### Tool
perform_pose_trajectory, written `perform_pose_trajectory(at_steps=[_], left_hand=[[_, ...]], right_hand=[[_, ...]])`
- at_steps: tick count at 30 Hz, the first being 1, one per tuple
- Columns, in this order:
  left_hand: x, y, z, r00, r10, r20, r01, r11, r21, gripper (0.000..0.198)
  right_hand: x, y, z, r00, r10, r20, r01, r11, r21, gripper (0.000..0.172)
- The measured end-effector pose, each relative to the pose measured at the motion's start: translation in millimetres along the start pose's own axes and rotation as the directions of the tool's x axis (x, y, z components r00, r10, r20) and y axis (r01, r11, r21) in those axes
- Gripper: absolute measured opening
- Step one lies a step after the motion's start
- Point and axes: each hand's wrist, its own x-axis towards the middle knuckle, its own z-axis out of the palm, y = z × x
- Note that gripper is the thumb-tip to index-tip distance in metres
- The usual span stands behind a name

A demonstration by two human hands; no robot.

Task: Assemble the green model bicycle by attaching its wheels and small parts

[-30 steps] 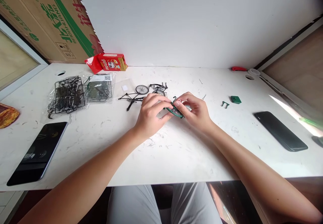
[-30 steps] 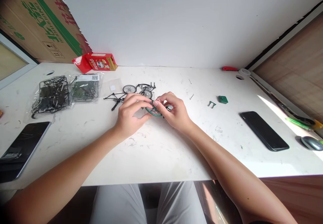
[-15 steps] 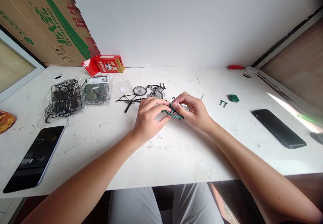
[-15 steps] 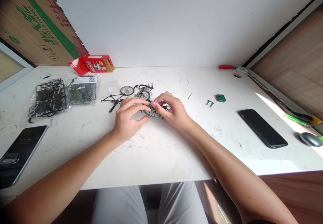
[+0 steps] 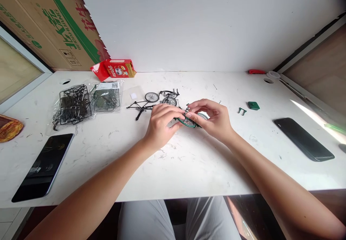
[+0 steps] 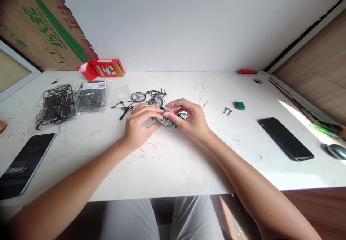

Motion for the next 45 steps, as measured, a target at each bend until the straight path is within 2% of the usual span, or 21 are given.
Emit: perform_pose_trajectory(at_steps=[2, 6, 15, 21, 25, 28, 30, 36, 42, 45], left_hand=[[0, -1, -0.1, 1.0, -0.007, -0.018, 0.007, 1.0, -0.006, 0.018], [-1, -2, -0.1, 1.0, -0.005, -0.025, 0.005, 1.0, 0.005, 0.029], [-1, -5, 0.3, 0.999, 0.052, 0.002, -0.052, 0.999, 0.015, 0.024], [0, -3, 0.4, 0.997, 0.07, 0.014, -0.07, 0.997, 0.032, 0.019], [2, 0, -0.4, 0.995, 0.1, 0.021, -0.101, 0.994, 0.028, 0.012], [2, 3, -0.4, 0.993, 0.119, 0.024, -0.119, 0.992, 0.029, 0.008], [2, 4, -0.1, 0.992, 0.126, 0.028, -0.127, 0.992, 0.025, 0.006], [1, 4, 0.5, 0.991, 0.124, 0.054, -0.125, 0.992, 0.018, 0.005], [-1, 5, 1.7, 0.989, 0.114, 0.092, -0.117, 0.993, 0.027, 0.006], [-2, 6, 2.4, 0.986, 0.118, 0.117, -0.12, 0.993, 0.01, 0.007]], right_hand=[[-1, -1, 1, 0.999, 0.0, -0.041, 0.0, 1.0, 0.002, 0.017], [-2, 1, 2, 0.999, -0.019, -0.036, 0.019, 1.0, -0.006, 0.009], [-8, 4, 12, 0.996, -0.014, -0.09, 0.012, 1.0, -0.021, 0.008], [-6, 2, 5, 0.999, -0.037, -0.038, 0.035, 0.998, -0.057, 0.01], [0, 0, -2, 0.98, -0.199, 0.009, 0.198, 0.967, -0.161, 0.011], [5, -1, -6, 0.934, -0.348, 0.074, 0.355, 0.899, -0.258, 0.011], [7, -2, -9, 0.909, -0.395, 0.129, 0.416, 0.854, -0.312, 0.01], [7, -7, -15, 0.901, -0.34, 0.27, 0.429, 0.796, -0.427, 0.018], [6, -10, -11, 0.919, -0.294, 0.262, 0.381, 0.831, -0.404, 0.04], [5, -8, -9, 0.923, -0.28, 0.263, 0.362, 0.862, -0.353, 0.044]])
